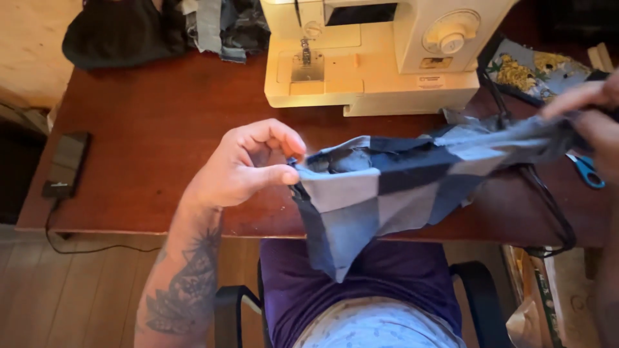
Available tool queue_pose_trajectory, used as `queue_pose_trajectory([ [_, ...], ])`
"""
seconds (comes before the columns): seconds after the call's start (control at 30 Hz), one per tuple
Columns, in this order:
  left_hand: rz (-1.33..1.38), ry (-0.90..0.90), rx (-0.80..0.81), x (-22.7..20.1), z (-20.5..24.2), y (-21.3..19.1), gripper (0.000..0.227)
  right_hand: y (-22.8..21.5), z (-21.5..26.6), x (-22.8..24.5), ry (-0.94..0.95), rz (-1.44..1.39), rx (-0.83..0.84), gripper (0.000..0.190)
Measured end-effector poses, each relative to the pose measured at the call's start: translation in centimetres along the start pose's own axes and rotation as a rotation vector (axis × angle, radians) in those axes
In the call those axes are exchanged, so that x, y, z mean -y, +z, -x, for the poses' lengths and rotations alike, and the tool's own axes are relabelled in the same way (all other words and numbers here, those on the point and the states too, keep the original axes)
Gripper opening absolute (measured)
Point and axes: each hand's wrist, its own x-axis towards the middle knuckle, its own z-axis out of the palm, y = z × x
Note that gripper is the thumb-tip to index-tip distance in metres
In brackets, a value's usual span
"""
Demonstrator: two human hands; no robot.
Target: The person uses small scissors to cut threads and trim edges on a piece of denim fabric held in their hands. The task is performed while seated, with the fabric resting on the person's lap in front of a sewing machine.
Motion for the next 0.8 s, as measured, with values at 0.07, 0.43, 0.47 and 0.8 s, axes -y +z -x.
queue_pose_trajectory([
  [0.07,-0.058,-0.02,0.003,-1.1,0.3,0.6,0.029,-0.2,-0.6,3.1,0.132,0.012,0.089,0.038],
  [0.43,-0.342,0.151,0.2,-4.7,-1.1,4.9,0.016,10.5,0.7,23.5,0.133,-0.098,0.597,0.041],
  [0.47,-0.351,0.163,0.162,-4.8,-1.1,5.0,0.017,11.1,1.1,22.7,0.085,-0.395,0.634,0.05],
  [0.8,-0.839,0.376,-0.098,-2.1,0.0,6.2,0.024,12.9,4.5,23.6,-0.453,-0.228,0.141,0.052],
])
